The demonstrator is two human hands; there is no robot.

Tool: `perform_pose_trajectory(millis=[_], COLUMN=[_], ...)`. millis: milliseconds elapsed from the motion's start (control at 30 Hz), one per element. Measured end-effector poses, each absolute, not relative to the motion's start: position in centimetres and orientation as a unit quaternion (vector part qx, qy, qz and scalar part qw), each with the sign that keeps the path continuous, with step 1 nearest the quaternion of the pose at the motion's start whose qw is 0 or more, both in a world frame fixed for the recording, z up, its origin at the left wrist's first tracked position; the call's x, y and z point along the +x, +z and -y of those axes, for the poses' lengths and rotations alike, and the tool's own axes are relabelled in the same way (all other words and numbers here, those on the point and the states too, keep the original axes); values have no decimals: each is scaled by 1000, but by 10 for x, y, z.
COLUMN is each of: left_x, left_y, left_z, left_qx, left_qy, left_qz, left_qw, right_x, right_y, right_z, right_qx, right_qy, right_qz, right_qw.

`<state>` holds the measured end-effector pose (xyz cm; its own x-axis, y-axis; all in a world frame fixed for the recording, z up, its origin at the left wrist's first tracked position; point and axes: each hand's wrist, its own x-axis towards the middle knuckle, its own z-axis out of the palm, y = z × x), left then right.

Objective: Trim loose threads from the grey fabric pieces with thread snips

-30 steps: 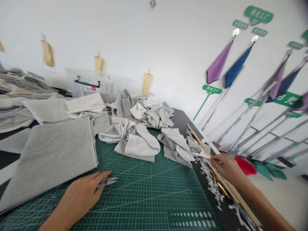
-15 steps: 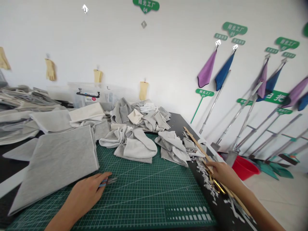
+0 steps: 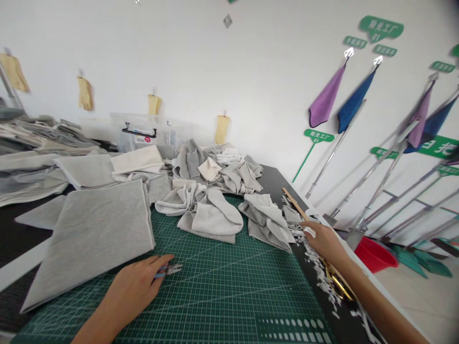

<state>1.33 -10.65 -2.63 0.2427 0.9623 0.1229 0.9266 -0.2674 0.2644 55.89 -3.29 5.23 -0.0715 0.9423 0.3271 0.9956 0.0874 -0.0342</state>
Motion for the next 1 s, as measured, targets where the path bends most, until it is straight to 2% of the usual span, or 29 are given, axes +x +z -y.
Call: perform_pose_trajectory(millis=[167, 300, 467, 600, 667, 733, 867, 1000], left_x=[11, 10, 11, 7, 5, 5, 8, 10], left_y=[-32, -33, -32, -38, -41, -41, -37, -32], left_z=[106, 106, 108, 106, 105, 105, 107, 108], left_qx=[785, 779, 780, 779, 781, 784, 782, 782], left_qy=[138, 150, 140, 135, 130, 126, 132, 136], left_qz=[-600, -606, -605, -608, -607, -604, -606, -604], left_qw=[72, 66, 74, 69, 66, 67, 69, 75], right_x=[507, 504, 564, 577, 559, 531, 486, 482], right_y=[57, 79, 97, 84, 72, 57, 25, 0], right_z=[-10, -40, -28, 1, 5, 1, -17, -27], right_qx=[-606, -691, -740, -703, -693, -650, -563, -557], right_qy=[-126, -131, -115, -49, -32, 21, 45, 41], right_qz=[764, 709, 663, 703, 709, 733, 800, 803], right_qw=[180, 42, -4, 96, 128, 198, 201, 205])
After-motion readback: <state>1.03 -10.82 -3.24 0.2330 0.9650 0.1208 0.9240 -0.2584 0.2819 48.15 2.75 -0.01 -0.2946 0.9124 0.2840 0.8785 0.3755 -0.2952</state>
